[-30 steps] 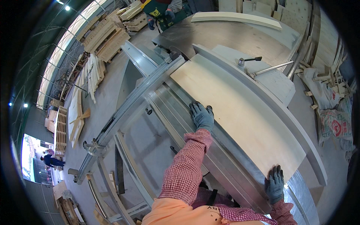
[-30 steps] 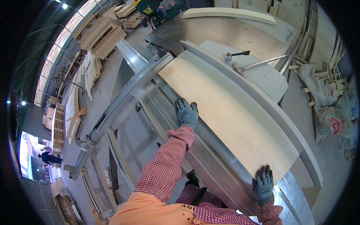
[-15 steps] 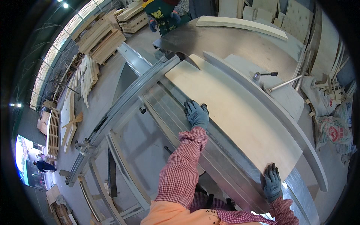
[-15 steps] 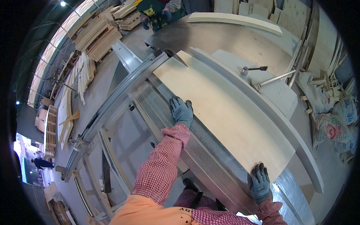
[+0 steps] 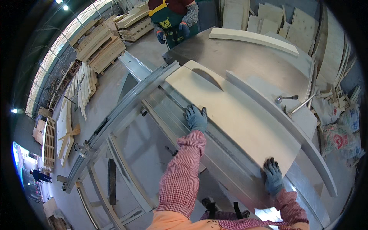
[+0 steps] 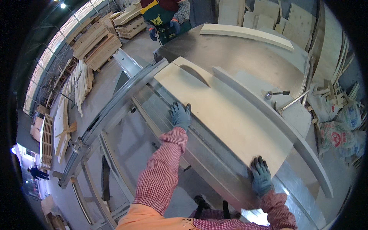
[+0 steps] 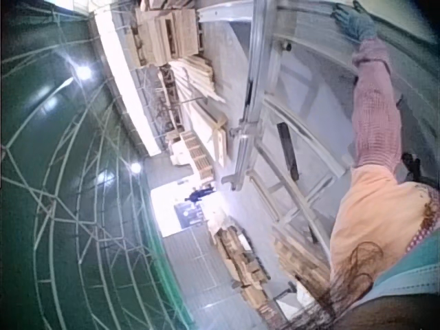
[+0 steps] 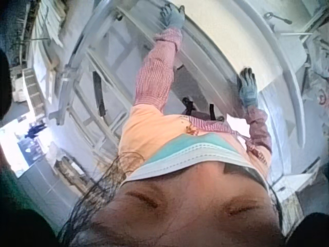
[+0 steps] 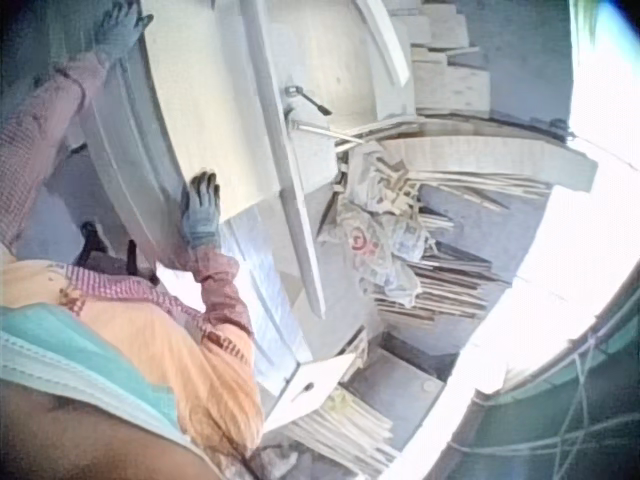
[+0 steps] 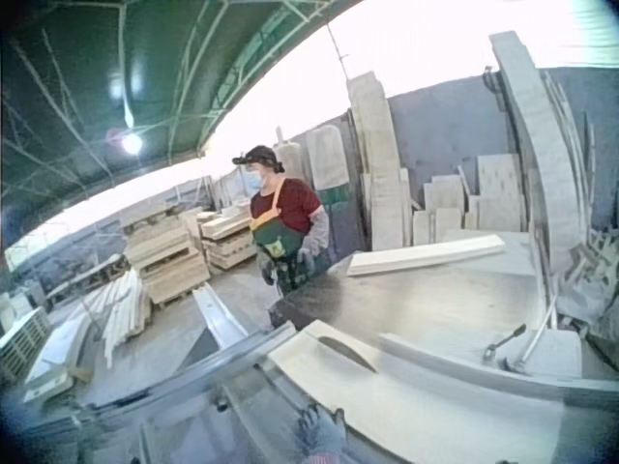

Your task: The person positions a rectangular wooden board on a panel saw, aligns it against the fence, and pushes it through the blade to cut it. The person then removes the cut piece and repeats the process with another board.

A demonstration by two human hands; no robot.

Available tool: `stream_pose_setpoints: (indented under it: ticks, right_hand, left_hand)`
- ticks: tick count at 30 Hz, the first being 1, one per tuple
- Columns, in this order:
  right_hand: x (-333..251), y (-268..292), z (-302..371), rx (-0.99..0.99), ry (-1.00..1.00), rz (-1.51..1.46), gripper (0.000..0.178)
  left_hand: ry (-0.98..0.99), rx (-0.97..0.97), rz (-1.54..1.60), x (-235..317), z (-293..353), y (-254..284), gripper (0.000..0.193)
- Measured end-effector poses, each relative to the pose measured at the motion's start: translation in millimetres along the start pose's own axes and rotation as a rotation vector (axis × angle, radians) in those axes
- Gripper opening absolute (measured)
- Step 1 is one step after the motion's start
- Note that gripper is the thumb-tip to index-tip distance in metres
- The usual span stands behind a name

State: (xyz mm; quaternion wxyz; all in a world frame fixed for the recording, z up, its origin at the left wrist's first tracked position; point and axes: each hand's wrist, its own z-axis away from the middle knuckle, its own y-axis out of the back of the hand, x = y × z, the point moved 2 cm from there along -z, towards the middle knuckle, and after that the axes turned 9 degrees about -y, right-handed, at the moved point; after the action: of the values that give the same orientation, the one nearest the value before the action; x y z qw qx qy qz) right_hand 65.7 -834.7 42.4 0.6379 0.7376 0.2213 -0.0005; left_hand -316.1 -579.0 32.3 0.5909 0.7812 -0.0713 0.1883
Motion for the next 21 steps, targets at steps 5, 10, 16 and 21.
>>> stream_pose_setpoints:
  ticks: [5,10,16,21]
  right_hand:
    - [11,-4,3,0.051,0.008,0.019,0.042]
    - [15,-11,4,0.119,0.055,0.020,0.047]
    - [25,-15,11,0.049,0.022,0.085,0.058]
    - [22,-18,14,0.073,0.032,0.073,0.054]
  left_hand:
    - [-0.016,0.271,0.241,36,152,45,0.084]
    - [0.354,0.062,0.501,7,272,0,0.113]
    - [0.503,-0.019,0.356,35,250,-6,0.121]
    - [0.538,-0.038,0.350,30,247,-9,0.120]
